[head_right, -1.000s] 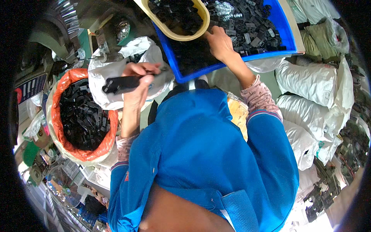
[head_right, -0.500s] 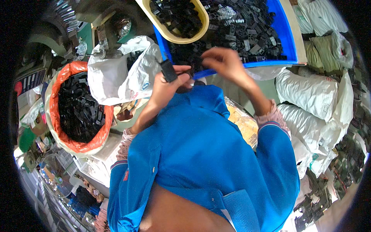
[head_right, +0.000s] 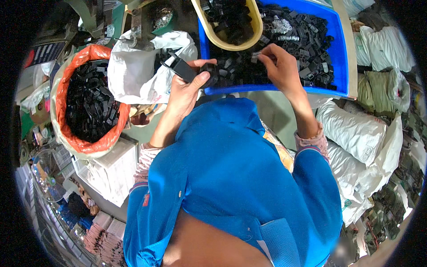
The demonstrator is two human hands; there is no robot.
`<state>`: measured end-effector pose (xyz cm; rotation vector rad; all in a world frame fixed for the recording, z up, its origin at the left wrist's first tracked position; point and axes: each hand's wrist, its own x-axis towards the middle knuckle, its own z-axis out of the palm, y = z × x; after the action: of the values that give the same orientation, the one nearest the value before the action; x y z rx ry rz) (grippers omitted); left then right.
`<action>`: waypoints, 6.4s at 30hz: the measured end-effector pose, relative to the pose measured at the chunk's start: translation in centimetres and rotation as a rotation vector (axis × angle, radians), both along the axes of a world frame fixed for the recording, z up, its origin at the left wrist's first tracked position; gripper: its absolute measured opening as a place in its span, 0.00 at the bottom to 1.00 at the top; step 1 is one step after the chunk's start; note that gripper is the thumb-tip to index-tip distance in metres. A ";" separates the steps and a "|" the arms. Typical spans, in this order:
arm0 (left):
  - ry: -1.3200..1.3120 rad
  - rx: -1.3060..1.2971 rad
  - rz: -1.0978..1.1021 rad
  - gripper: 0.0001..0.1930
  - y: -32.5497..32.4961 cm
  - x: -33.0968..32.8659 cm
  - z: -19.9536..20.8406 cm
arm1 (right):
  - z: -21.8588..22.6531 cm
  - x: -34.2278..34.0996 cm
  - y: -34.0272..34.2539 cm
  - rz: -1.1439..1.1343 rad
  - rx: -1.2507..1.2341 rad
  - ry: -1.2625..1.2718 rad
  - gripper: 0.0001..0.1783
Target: The person repeatedly picks small black plastic parts from a blue bin, attaches a spring to each part by hand, and places the assembled units into a white bag. The cycle continues with consistent hand movements and no visible tool use.
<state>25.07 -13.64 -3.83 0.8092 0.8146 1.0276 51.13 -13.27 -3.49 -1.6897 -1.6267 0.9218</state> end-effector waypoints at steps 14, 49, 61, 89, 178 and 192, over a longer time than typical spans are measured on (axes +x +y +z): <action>0.335 0.197 0.047 0.16 0.1 -1.5 1.7 | 5.7 -6.7 2.3 0.455 0.333 0.170 0.08; 0.426 0.204 0.130 0.07 2.9 -5.5 0.8 | -0.3 -11.2 3.1 0.179 -0.011 0.792 0.17; 0.267 0.001 0.136 0.17 3.7 -6.2 0.0 | -1.7 -10.4 5.4 0.123 -0.251 0.916 0.18; -0.004 -0.066 -0.257 0.24 0.4 -5.6 2.4 | 2.0 -8.3 7.2 0.420 -0.156 0.627 0.15; 1.005 1.193 -0.043 0.14 16.0 -24.2 5.2 | 3.8 -28.1 12.8 0.210 0.601 0.108 0.15; 1.077 0.886 -0.172 0.14 17.1 -25.4 3.7 | 1.4 -26.9 15.2 0.189 0.164 0.354 0.13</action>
<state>-0.35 3.44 -0.16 2.2586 1.1367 0.7246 24.27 1.90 -2.06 -1.1986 -1.5865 1.0770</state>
